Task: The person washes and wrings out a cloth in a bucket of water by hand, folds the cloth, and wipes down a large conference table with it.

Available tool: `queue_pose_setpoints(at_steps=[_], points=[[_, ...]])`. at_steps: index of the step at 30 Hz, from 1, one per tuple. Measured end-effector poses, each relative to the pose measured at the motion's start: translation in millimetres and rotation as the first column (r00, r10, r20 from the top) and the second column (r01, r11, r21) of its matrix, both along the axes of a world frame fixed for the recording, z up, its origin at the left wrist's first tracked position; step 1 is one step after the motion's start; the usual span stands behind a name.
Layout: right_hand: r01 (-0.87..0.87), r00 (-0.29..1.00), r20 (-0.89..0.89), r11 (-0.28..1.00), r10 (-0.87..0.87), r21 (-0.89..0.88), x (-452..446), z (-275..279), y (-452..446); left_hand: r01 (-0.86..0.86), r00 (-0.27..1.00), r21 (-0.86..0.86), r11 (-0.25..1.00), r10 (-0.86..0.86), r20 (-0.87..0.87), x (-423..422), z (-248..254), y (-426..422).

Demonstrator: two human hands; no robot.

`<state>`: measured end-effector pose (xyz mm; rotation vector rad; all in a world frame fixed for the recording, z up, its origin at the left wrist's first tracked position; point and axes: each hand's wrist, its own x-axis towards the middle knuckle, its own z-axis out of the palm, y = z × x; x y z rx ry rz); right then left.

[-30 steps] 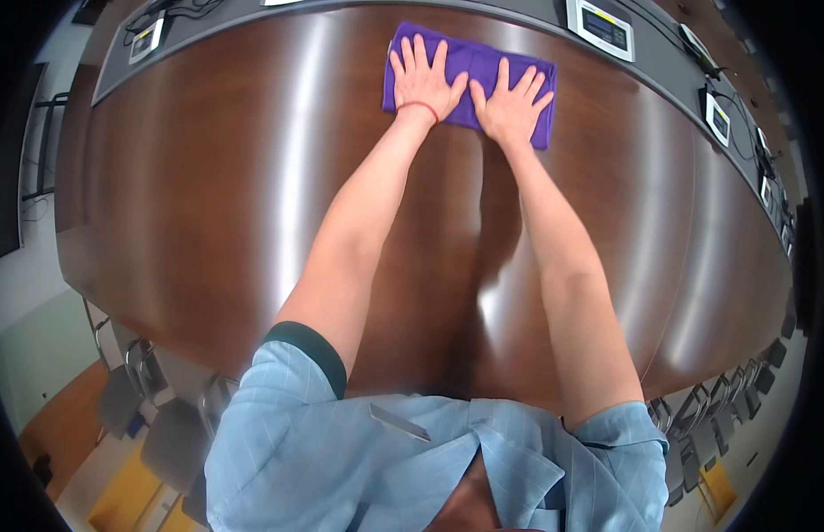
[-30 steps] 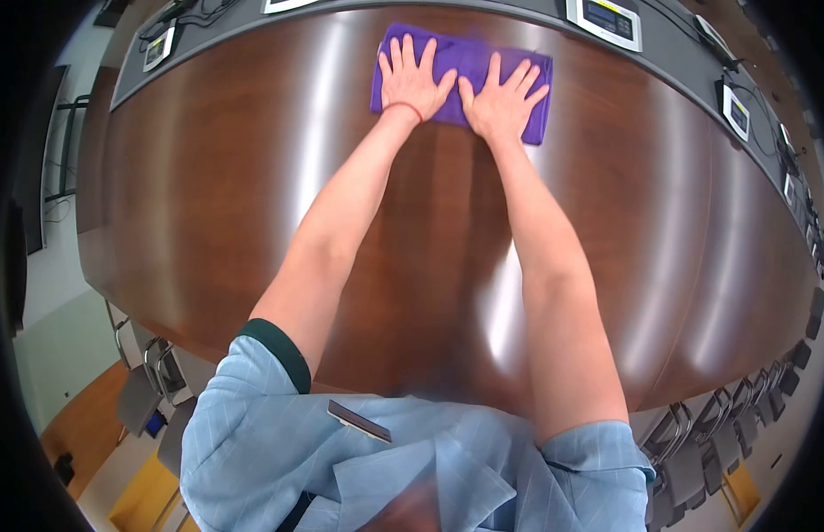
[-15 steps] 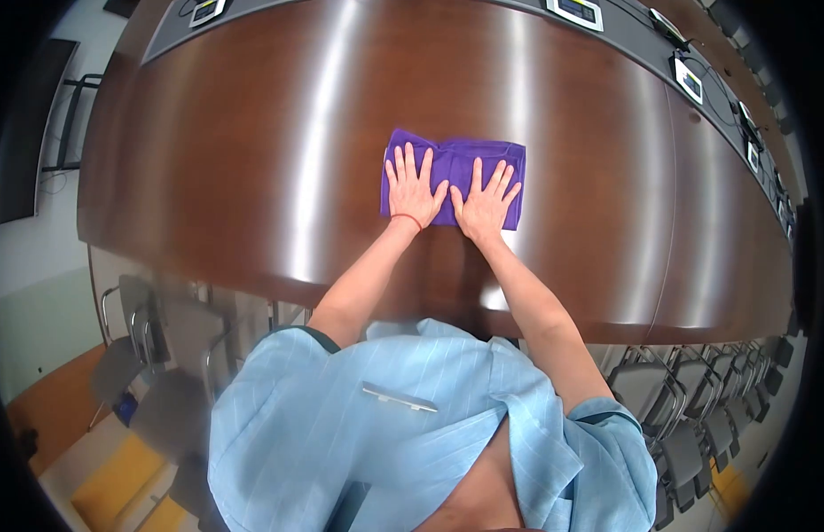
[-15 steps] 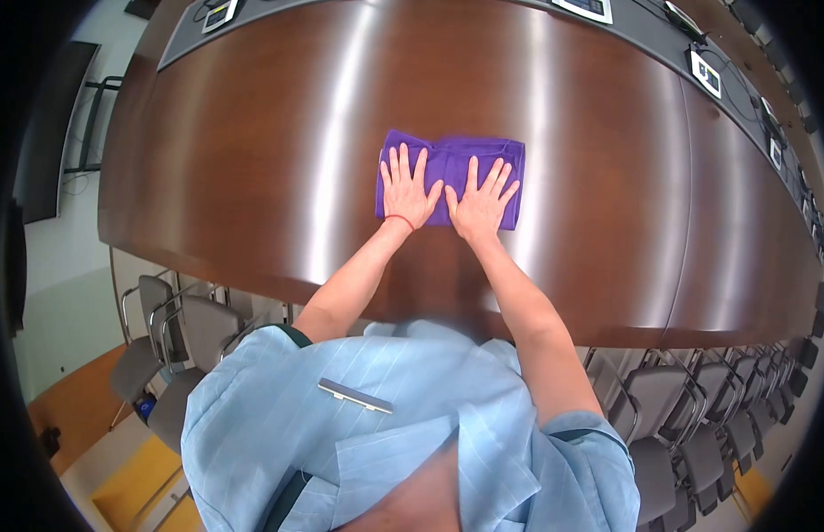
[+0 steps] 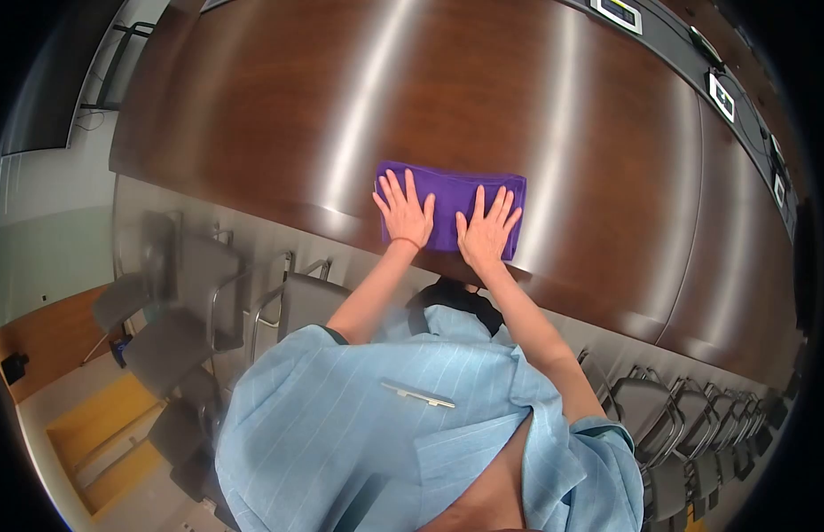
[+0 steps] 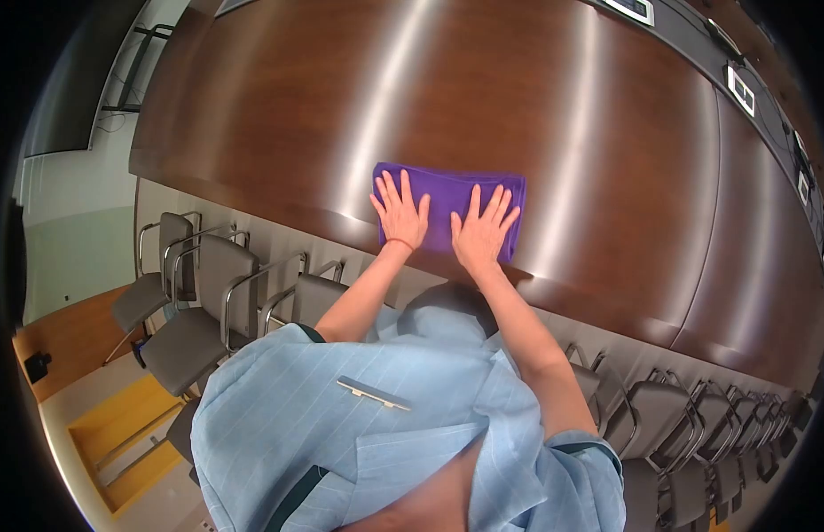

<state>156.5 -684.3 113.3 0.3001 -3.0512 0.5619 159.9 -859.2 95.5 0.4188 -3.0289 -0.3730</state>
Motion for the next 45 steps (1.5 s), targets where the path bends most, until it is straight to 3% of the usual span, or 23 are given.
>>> queue_pose_setpoints(at_steps=[3,4,8,21,28,37,45], points=[[-0.169,0.984,-0.058,0.985,0.168,-0.019,-16.4,2.3,0.1,0.005,0.987,-0.028,1.000,-0.009,-0.160,-12.6,-0.8,2.4],[-0.193,0.981,-0.028,0.980,0.194,0.040,-21.0,-3.5,2.1,0.108,0.982,0.013,0.994,-0.104,-0.160,-11.5,0.4,-0.6],[-0.243,0.969,0.000,0.962,0.245,0.126,-25.4,-6.9,14.8,0.100,0.993,0.003,0.995,-0.100,-0.055,-5.1,-3.0,-6.6],[-0.142,0.990,0.039,0.983,0.138,0.119,-62.5,-6.2,-30.6,0.148,0.989,-0.037,0.988,-0.149,-0.023,-59.8,0.8,-47.3],[-0.096,0.995,-0.027,0.990,0.099,0.102,-188.9,-9.8,-74.4,0.163,0.986,-0.059,0.985,-0.164,-0.024,-186.1,-3.6,-87.5],[0.017,0.995,-0.103,0.962,0.012,0.272,-413.0,-19.3,-105.6,0.288,0.947,-0.036,0.957,-0.290,-0.139,-431.6,-17.4,-125.7],[0.084,0.989,-0.138,0.949,-0.043,0.305,-576.6,-29.9,-109.3,0.239,0.958,-0.077,0.968,-0.248,-0.144,-597.2,-27.0,-124.9]])
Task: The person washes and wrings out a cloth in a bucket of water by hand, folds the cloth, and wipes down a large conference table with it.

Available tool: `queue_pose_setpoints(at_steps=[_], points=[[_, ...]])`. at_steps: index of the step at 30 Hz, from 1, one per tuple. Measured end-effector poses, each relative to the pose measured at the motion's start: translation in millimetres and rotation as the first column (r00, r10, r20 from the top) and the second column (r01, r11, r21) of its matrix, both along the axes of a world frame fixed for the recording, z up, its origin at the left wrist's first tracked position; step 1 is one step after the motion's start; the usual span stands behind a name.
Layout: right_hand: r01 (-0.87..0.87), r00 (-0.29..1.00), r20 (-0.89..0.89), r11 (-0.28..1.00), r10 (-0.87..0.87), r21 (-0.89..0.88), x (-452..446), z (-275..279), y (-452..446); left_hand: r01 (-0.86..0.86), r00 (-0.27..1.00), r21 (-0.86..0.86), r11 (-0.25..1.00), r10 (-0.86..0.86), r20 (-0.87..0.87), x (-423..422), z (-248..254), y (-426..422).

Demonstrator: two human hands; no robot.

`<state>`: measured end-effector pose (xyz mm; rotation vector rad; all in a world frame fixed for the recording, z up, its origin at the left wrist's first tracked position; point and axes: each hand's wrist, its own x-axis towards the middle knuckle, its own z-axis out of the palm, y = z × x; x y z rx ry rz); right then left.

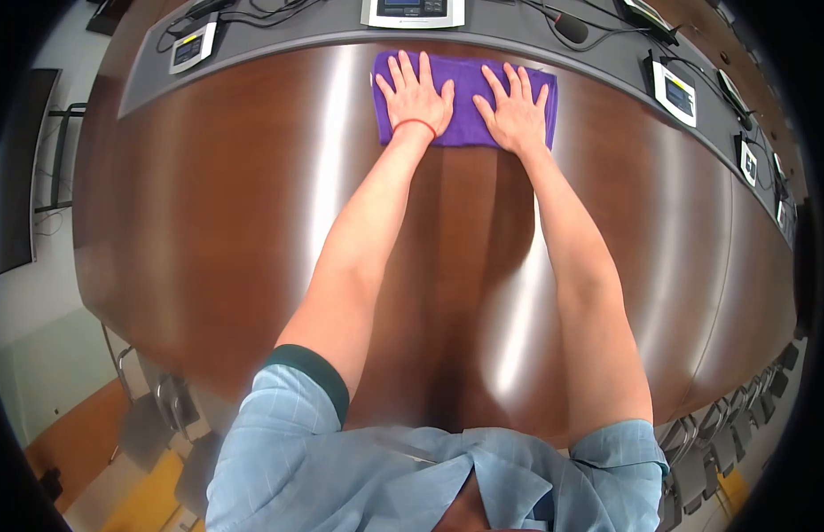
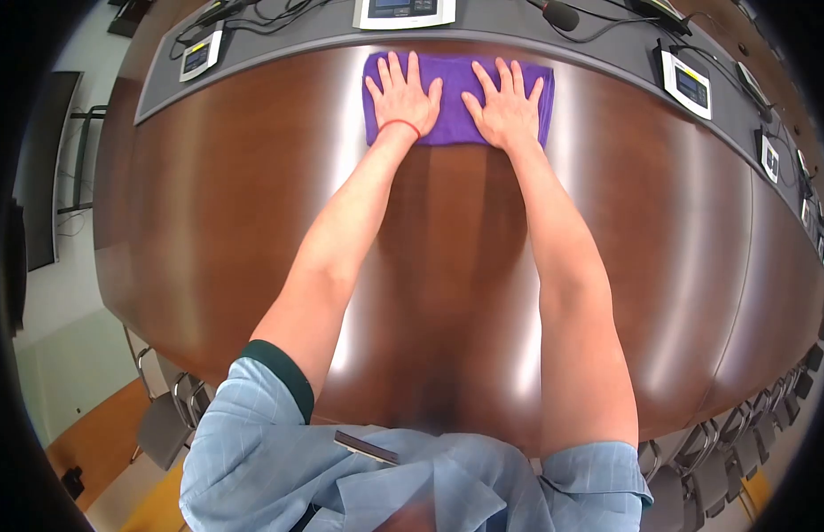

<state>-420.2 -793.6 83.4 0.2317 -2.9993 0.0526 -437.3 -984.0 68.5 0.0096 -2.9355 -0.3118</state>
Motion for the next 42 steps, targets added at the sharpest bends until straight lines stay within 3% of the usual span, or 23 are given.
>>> queue_pose_setpoints(at_steps=[6,8,11,17,19,20,22,32,42], points=[[-0.005,0.996,-0.091,1.000,0.003,-0.023,-40.4,-2.8,0.8,-0.051,0.995,-0.005,0.999,0.050,-0.087,-42.3,5.8,5.4],[0.036,0.998,0.061,0.991,-0.029,-0.129,-31.0,25.9,-9.6,-0.030,0.999,-0.004,1.000,0.030,-0.040,-38.9,12.9,2.5],[0.028,1.000,0.017,0.992,-0.026,-0.126,-30.3,18.0,-6.8,0.031,0.997,0.001,1.000,-0.031,-0.069,-39.5,2.3,-2.9],[0.013,1.000,-0.002,0.990,-0.013,-0.142,16.5,14.5,-3.4,0.086,0.995,-0.003,0.996,-0.086,-0.041,7.7,8.7,-4.2],[-0.019,0.995,-0.100,0.996,0.010,-0.092,47.2,-2.4,2.0,0.122,0.991,0.007,0.992,-0.122,-0.048,34.0,7.2,-4.7],[-0.016,0.991,-0.132,1.000,0.013,-0.022,62.0,-12.8,4.7,0.141,0.988,0.017,0.990,-0.140,-0.059,51.1,1.2,-6.0],[0.015,0.996,-0.091,0.998,-0.021,-0.058,108.3,-5.2,1.3,0.175,0.981,0.034,0.984,-0.171,-0.096,91.5,-9.9,-7.5],[0.016,0.998,0.065,0.987,-0.005,-0.160,392.2,22.3,-14.3,0.189,0.980,0.017,0.982,-0.189,0.058,384.7,23.4,-16.0],[0.012,0.970,0.237,0.968,0.049,-0.250,598.0,40.6,-37.9,0.124,0.966,0.052,0.991,-0.132,0.223,594.4,48.3,-36.6]])
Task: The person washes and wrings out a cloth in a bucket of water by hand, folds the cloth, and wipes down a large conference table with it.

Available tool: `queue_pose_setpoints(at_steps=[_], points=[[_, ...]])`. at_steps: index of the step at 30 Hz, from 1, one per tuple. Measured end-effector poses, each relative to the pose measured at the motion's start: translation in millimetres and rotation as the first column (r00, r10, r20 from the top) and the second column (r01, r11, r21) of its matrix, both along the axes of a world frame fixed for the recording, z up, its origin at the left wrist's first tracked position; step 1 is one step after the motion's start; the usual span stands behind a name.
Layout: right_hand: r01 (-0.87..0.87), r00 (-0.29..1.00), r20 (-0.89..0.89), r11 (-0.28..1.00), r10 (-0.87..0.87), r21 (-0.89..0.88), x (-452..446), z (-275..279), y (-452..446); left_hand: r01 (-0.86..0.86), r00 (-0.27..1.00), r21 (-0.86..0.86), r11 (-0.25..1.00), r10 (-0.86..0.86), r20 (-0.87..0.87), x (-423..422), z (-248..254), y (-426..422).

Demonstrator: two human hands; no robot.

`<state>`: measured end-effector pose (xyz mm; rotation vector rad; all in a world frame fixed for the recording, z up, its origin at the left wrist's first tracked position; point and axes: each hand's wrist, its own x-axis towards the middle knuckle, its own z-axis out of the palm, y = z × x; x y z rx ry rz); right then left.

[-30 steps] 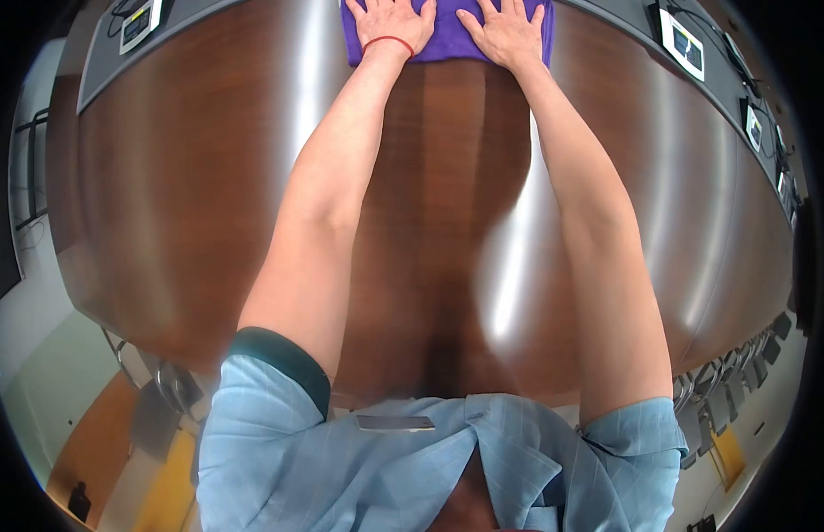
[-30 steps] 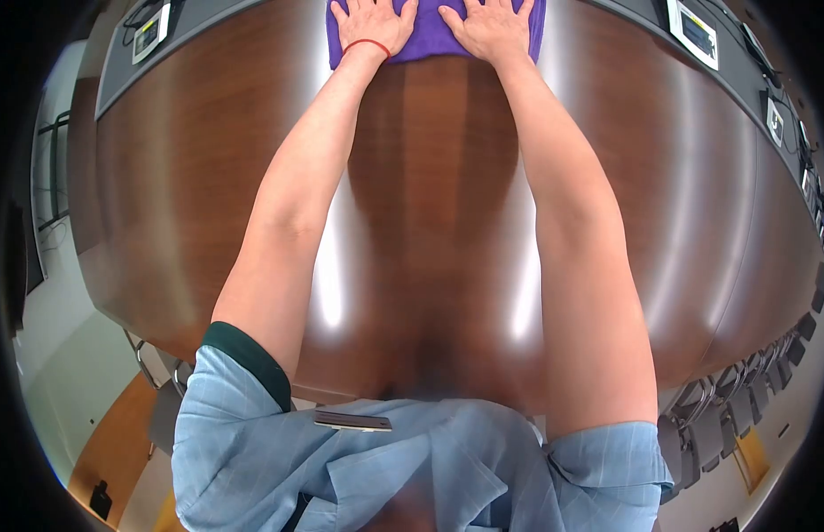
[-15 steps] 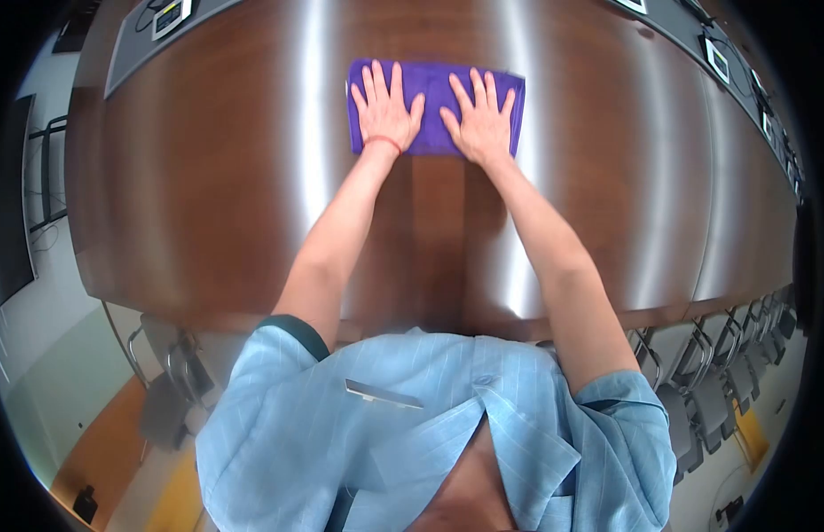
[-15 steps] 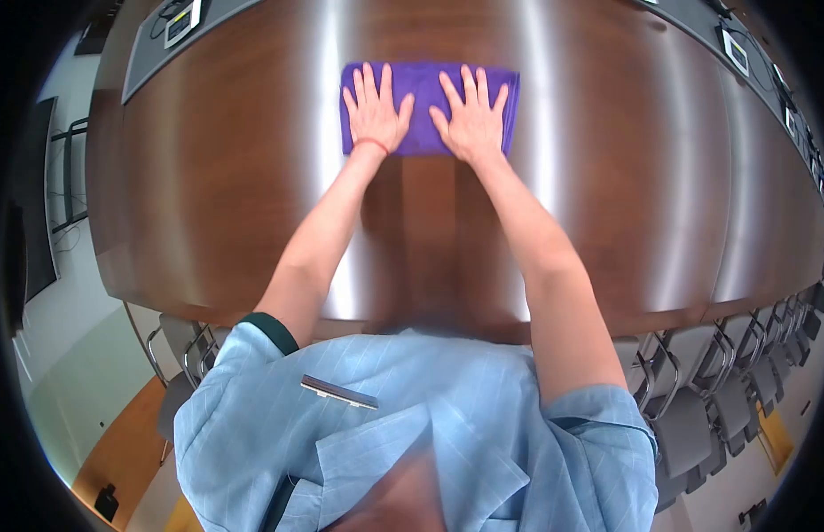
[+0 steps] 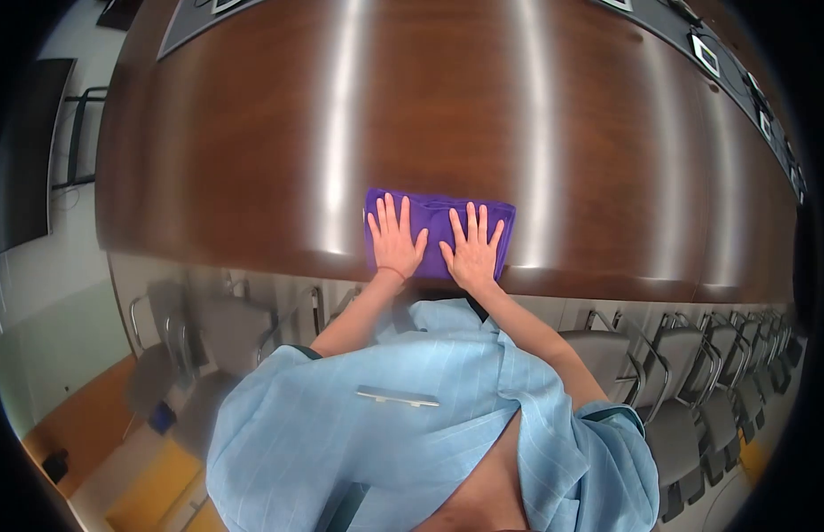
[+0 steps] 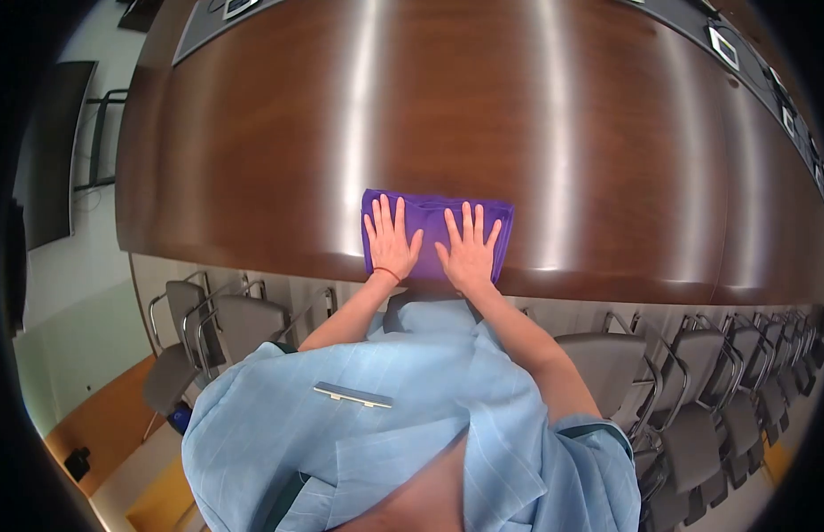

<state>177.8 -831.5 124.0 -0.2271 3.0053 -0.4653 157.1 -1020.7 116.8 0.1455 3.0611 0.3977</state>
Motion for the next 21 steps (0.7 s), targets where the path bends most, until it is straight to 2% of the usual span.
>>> queue_pose_setpoints(at_steps=[9,21], points=[[-0.149,0.988,0.026,0.987,0.150,-0.060,37.0,-6.4,-14.8,-0.171,0.984,-0.033,0.985,0.169,-0.062,63.2,-9.4,-15.6],[-0.164,0.985,-0.052,0.986,0.162,-0.040,-2.0,-6.4,-33.1,-0.248,0.965,-0.075,0.966,0.240,-0.104,32.7,-10.4,-30.6]])
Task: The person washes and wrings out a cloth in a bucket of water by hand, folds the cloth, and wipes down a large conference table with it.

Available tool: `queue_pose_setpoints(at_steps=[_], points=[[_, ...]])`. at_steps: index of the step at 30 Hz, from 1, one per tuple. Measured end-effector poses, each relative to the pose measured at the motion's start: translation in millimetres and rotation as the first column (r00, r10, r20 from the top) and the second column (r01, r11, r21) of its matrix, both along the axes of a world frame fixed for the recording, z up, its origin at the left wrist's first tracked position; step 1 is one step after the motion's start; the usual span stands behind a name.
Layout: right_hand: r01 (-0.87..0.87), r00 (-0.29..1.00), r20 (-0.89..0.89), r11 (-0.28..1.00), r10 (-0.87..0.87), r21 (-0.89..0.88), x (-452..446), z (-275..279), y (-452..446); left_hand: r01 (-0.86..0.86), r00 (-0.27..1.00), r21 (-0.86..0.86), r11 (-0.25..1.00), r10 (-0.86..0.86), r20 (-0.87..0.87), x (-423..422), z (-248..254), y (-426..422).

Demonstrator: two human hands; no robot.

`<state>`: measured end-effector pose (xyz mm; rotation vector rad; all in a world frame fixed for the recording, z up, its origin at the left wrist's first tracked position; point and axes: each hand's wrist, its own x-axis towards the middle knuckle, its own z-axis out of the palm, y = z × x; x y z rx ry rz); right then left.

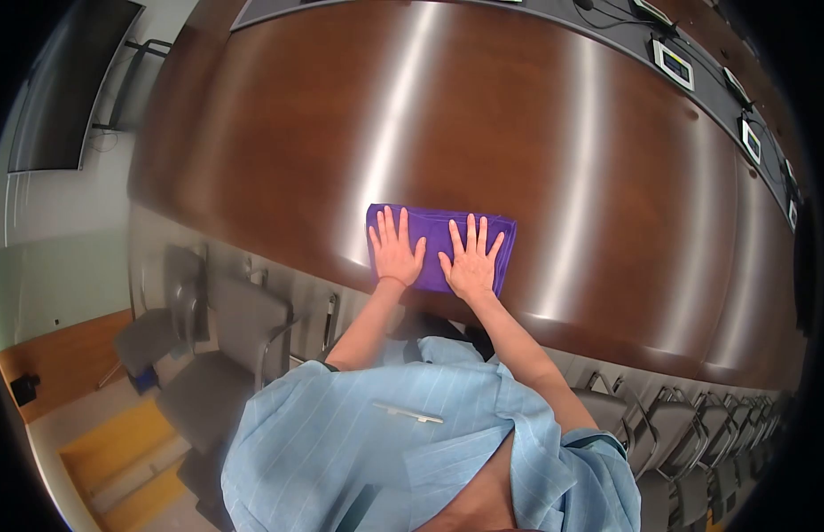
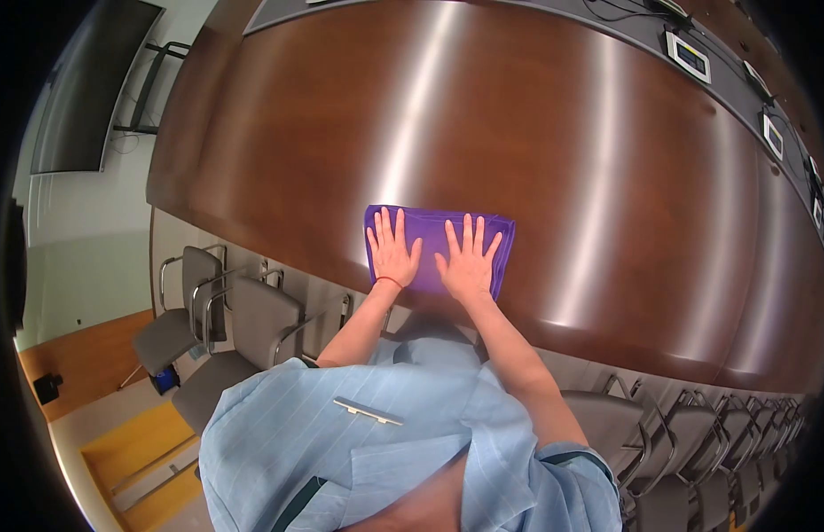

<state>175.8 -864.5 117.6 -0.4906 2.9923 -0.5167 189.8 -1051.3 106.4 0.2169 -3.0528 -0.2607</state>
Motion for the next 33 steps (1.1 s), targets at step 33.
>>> queue_pose_setpoints(at_steps=[33], points=[[0.136,0.864,-0.499,0.984,-0.062,0.112,90.0,-22.7,8.4,-0.072,0.939,-0.014,0.997,0.063,-0.338,91.2,-12.8,22.1]])
